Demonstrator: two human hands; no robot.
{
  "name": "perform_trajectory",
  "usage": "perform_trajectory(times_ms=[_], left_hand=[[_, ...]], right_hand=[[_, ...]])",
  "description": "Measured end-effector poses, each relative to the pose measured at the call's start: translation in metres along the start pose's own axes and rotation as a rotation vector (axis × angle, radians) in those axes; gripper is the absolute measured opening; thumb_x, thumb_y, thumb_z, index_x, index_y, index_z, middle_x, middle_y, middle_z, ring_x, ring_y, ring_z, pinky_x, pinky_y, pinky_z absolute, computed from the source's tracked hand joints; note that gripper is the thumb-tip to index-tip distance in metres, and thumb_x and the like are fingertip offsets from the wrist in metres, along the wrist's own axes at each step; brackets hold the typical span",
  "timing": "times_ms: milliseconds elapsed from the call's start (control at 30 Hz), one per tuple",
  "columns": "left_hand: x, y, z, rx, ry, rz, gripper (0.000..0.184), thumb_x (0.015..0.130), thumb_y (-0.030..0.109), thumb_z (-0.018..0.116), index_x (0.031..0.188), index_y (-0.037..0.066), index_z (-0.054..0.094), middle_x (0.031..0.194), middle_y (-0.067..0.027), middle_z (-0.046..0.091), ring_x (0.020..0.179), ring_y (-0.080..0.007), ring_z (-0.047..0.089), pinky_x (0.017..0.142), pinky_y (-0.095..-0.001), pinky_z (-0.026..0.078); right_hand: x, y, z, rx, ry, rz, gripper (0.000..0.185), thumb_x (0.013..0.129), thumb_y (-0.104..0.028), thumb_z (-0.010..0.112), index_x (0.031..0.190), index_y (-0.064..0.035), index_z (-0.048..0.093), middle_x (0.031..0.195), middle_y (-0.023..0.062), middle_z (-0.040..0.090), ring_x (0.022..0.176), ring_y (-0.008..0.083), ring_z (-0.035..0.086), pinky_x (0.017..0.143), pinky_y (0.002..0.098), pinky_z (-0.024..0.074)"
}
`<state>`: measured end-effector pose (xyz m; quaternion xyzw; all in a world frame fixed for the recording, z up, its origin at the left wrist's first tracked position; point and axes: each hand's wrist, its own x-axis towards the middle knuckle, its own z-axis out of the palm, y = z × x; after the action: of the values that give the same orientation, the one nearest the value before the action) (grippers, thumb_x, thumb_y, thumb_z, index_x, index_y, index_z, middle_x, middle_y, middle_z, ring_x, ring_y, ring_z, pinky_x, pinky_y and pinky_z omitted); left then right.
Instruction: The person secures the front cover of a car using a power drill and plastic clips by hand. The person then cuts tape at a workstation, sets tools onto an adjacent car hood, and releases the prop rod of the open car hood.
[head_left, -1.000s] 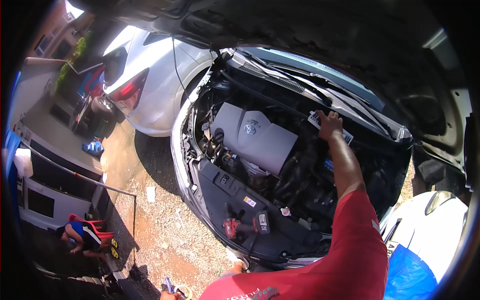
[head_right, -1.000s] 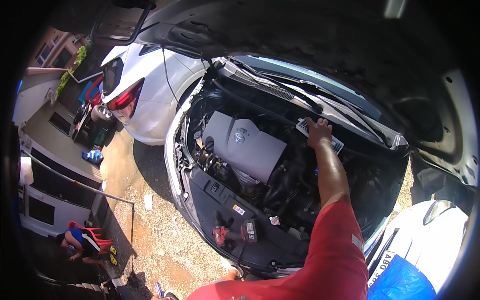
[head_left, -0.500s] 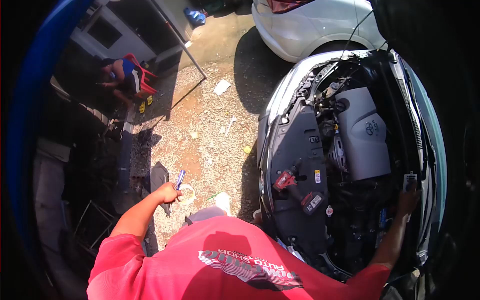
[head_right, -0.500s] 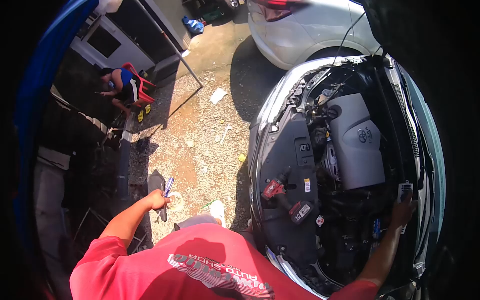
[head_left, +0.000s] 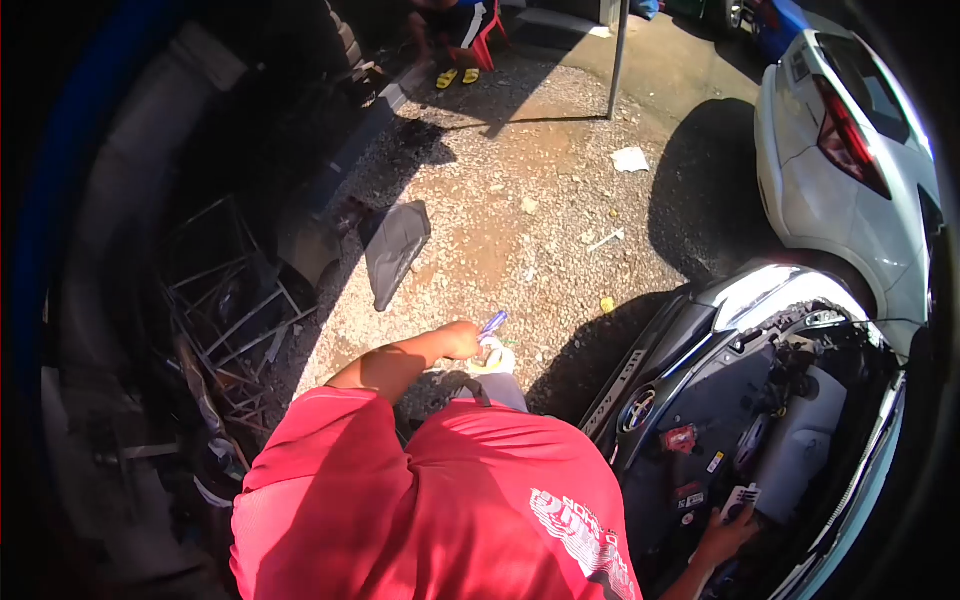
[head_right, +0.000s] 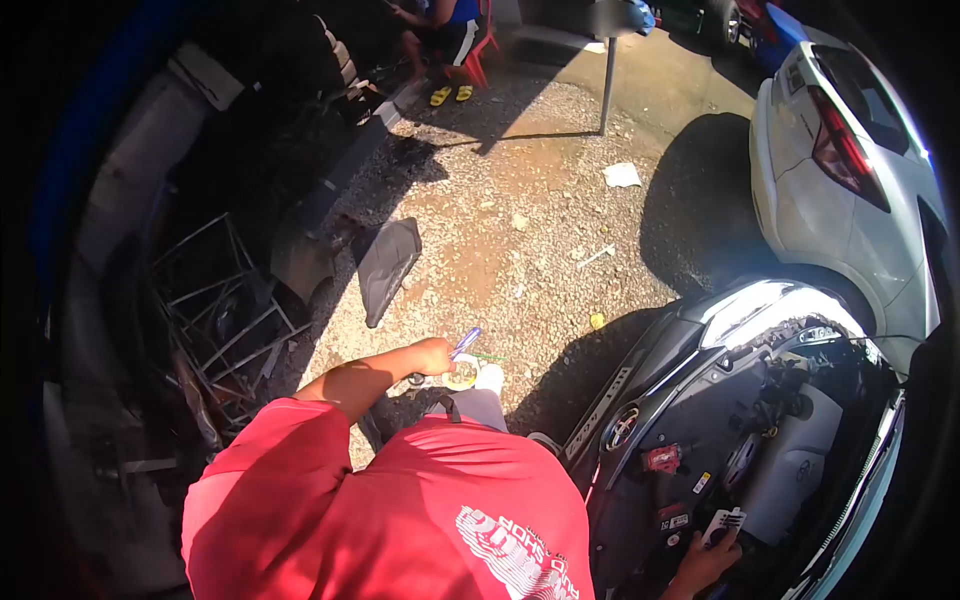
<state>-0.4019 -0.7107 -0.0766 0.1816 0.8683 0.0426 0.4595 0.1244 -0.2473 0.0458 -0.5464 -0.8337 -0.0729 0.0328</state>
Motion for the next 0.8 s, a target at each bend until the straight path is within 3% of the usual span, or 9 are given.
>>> perform_trajectory(times_ms=[67, 133, 200, 267, 333, 500, 567, 667, 800], left_hand=[[0.000, -0.033, -0.003, -0.043, 0.010, 0.026, 0.038, 0.089, 0.037, 0.074, 0.105, 0.002, 0.077, 0.099, -0.0213, 0.076, 0.097, -0.0358, 0.073, 0.088, -0.0455, 0.056], [-0.006, -0.065, -0.017, -0.099, 0.006, -0.041, 0.038, 0.090, 0.036, 0.073, 0.106, 0.003, 0.076, 0.096, -0.0193, 0.076, 0.095, -0.0340, 0.074, 0.087, -0.0448, 0.056], [-0.012, -0.103, -0.031, -0.168, -0.010, -0.097, 0.046, 0.091, 0.041, 0.073, 0.115, 0.002, 0.076, 0.106, -0.0218, 0.076, 0.102, -0.0353, 0.074, 0.090, -0.0463, 0.056], [-0.007, -0.151, -0.036, -0.301, -0.029, -0.173, 0.042, 0.091, 0.039, 0.071, 0.111, 0.003, 0.077, 0.097, -0.0190, 0.077, 0.094, -0.0334, 0.075, 0.086, -0.0446, 0.057], [-0.018, -0.189, -0.047, -0.421, 0.101, -0.202, 0.038, 0.090, 0.038, 0.072, 0.107, 0.004, 0.077, 0.090, -0.0174, 0.077, 0.088, -0.0318, 0.076, 0.083, -0.0432, 0.057], [-0.043, -0.274, -0.044, -0.642, 0.287, -0.318, 0.037, 0.089, 0.038, 0.074, 0.101, 0.003, 0.077, 0.096, -0.0231, 0.076, 0.095, -0.0373, 0.074, 0.087, -0.0474, 0.056], [-0.053, -0.299, -0.026, -0.800, 0.367, -0.303, 0.039, 0.089, 0.039, 0.075, 0.099, 0.001, 0.076, 0.093, -0.0251, 0.075, 0.091, -0.0392, 0.074, 0.082, -0.0479, 0.057], [-0.051, -0.324, 0.031, -0.748, 0.542, -0.420, 0.043, 0.087, 0.041, 0.078, 0.095, -0.002, 0.075, 0.088, -0.0257, 0.074, 0.087, -0.0390, 0.075, 0.076, -0.0470, 0.058], [-0.109, -0.306, 0.058, -0.850, 0.484, -0.512, 0.041, 0.087, 0.040, 0.075, 0.092, -0.001, 0.076, 0.086, -0.0243, 0.074, 0.085, -0.0382, 0.075, 0.075, -0.0477, 0.058]], right_hand=[[-0.013, -0.069, -0.012, 0.099, -0.201, 0.037, 0.082, 0.075, -0.015, 0.088, 0.147, -0.0155, 0.049, 0.134, 0.0199, 0.051, 0.122, 0.0431, 0.058, 0.099, 0.0514, 0.0516], [-0.023, -0.124, -0.007, 0.186, -0.201, -0.060, 0.086, 0.073, -0.016, 0.090, 0.148, -0.0129, 0.048, 0.132, 0.0202, 0.051, 0.121, 0.0427, 0.057, 0.098, 0.0506, 0.0516], [-0.026, -0.178, -0.003, 0.238, -0.150, -0.237, 0.095, 0.066, -0.016, 0.094, 0.148, -0.0108, 0.046, 0.132, 0.0207, 0.050, 0.123, 0.0431, 0.055, 0.100, 0.0500, 0.0507], [-0.023, -0.240, -0.004, 0.220, -0.166, -0.306, 0.095, 0.066, -0.017, 0.094, 0.149, -0.0105, 0.046, 0.135, 0.0210, 0.051, 0.127, 0.0432, 0.053, 0.102, 0.0500, 0.0499], [-0.012, -0.296, -0.004, 0.220, -0.175, -0.443, 0.095, 0.067, -0.019, 0.093, 0.149, -0.0096, 0.046, 0.134, 0.0218, 0.053, 0.125, 0.0443, 0.054, 0.102, 0.0500, 0.0492], [0.024, -0.438, -0.018, 0.271, -0.205, -0.750, 0.101, 0.063, -0.023, 0.095, 0.150, -0.0086, 0.046, 0.130, 0.0214, 0.051, 0.123, 0.0448, 0.052, 0.102, 0.0517, 0.0481], [0.039, -0.490, -0.025, 0.303, -0.204, -0.904, 0.102, 0.062, -0.024, 0.096, 0.150, -0.0092, 0.046, 0.127, 0.0216, 0.051, 0.120, 0.0454, 0.052, 0.100, 0.0521, 0.0481], [0.059, -0.564, -0.025, 0.274, -0.209, -1.059, 0.099, 0.062, -0.023, 0.096, 0.147, -0.0090, 0.048, 0.125, 0.0214, 0.051, 0.116, 0.0441, 0.053, 0.098, 0.0521, 0.0487], [0.078, -0.663, -0.017, 0.282, -0.168, -1.264, 0.098, 0.063, -0.028, 0.096, 0.147, -0.0087, 0.049, 0.125, 0.0223, 0.051, 0.118, 0.0437, 0.052, 0.102, 0.0515, 0.0484]])
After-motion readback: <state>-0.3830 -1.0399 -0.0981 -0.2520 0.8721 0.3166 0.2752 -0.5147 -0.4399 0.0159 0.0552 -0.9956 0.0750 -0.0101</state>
